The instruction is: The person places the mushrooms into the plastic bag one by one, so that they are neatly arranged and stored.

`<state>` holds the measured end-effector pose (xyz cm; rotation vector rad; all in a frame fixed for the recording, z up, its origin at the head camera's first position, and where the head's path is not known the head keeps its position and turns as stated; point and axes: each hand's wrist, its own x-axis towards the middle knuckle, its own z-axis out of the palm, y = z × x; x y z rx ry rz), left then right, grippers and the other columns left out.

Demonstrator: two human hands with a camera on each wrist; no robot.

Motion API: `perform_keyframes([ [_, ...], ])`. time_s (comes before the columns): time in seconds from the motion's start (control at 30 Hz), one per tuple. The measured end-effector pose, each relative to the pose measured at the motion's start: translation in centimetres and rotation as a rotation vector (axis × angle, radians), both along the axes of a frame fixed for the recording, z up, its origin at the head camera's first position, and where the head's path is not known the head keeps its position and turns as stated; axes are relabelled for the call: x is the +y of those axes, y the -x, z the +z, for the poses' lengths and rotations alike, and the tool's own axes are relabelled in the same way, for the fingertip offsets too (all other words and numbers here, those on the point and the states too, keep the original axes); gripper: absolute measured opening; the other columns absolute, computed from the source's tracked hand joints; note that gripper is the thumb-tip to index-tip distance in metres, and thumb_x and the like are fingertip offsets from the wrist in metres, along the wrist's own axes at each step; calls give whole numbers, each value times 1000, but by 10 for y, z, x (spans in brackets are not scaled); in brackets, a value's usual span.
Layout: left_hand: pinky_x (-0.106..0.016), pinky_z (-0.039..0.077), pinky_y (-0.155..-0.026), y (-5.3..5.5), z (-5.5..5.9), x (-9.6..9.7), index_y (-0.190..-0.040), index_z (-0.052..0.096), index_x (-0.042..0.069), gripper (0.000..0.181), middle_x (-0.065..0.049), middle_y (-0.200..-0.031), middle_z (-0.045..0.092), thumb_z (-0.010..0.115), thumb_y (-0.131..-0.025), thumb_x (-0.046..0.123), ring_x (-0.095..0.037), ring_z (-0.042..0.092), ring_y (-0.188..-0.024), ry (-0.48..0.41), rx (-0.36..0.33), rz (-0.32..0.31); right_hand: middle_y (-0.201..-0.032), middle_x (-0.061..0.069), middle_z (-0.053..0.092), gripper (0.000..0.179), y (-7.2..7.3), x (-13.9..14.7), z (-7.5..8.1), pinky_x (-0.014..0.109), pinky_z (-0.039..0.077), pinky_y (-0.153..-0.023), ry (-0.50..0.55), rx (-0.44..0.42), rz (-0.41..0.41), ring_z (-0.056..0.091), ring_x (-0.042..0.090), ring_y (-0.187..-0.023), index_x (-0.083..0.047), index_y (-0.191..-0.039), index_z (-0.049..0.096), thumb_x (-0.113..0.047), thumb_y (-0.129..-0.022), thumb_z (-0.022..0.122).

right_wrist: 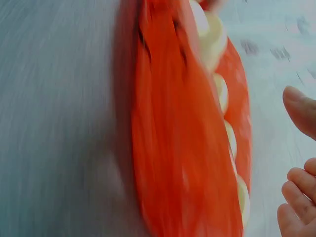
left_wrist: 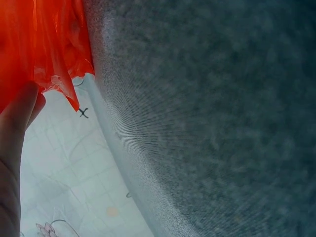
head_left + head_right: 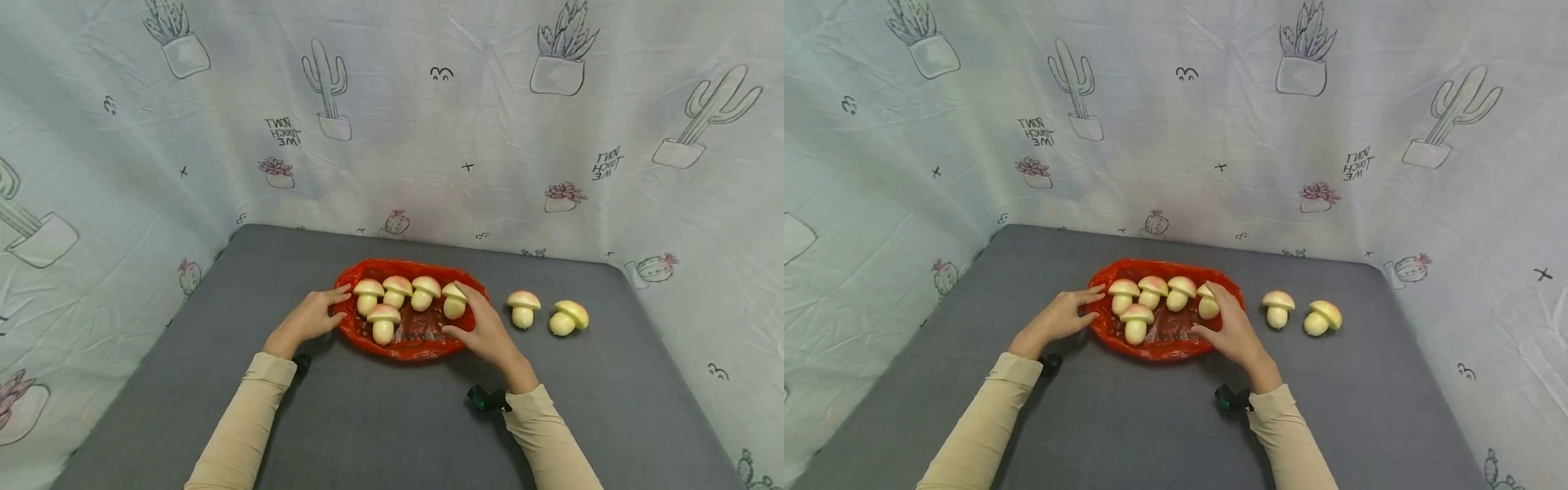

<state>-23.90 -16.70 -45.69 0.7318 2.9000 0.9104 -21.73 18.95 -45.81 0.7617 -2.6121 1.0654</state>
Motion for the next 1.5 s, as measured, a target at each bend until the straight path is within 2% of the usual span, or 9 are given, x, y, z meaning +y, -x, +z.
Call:
perform_keyframes([
  [0.23,-23,35,-52,0,1,-1,-135,52,0,48,-18,-144,44,62,-88,10,-4,26,-39,10,7,6,-144,24,39,86,-5,53,-1,59,33,-100,11,39,-109,38,43,-129,-2,-147,32,-16,-76,79],
  [0.43,-22,36,-48,-1,2,1,-135,51,0,49,-18,-145,43,63,-89,10,-5,30,-37,3,-9,2,-144,30,36,87,-4,98,-5,64,28,-98,18,56,-222,33,50,-129,0,-147,30,-10,-75,79],
  [0.57,-23,37,-48,-2,2,2,-135,52,0,48,-18,-145,43,63,-89,9,-5,32,-37,-7,-9,0,-144,34,31,90,-5,124,-8,66,26,-97,27,36,-316,31,54,-127,2,-148,26,-6,-75,78],
  [0.77,-23,37,-50,-2,1,2,-134,53,-1,47,-18,-144,44,63,-88,9,-5,31,-37,-2,-1,5,-147,38,19,96,-6,155,-18,69,16,-103,45,-26,-409,15,54,-136,3,-150,16,-8,-77,76],
  [0.9,-22,37,-49,-2,1,2,-134,53,0,47,-16,-145,44,63,-89,10,-5,31,-37,3,-17,13,-148,40,13,99,-6,168,-26,68,14,-104,58,-88,-451,10,54,-137,5,-150,9,-14,-79,74],
  [1.13,-22,37,-45,-1,0,3,-135,52,2,48,-15,-145,44,62,-89,11,-4,32,-37,4,-23,14,-148,40,14,102,-4,175,-32,67,20,-101,72,-177,-512,19,56,-132,5,-150,5,-22,-80,73],
  [1.3,-22,35,-48,-2,-1,2,-134,52,0,48,-17,-144,44,62,-88,10,-4,28,-38,4,-1,5,-144,42,19,98,-2,176,-37,65,22,-100,62,-204,-538,24,57,-129,8,-149,6,-21,-82,72],
  [1.5,-22,35,-48,-2,-1,2,-134,52,0,48,-16,-144,44,62,-88,10,-4,27,-38,1,-10,14,-141,43,22,93,1,176,-42,64,23,-99,44,-206,-558,26,57,-126,12,-147,8,-17,-84,70],
])
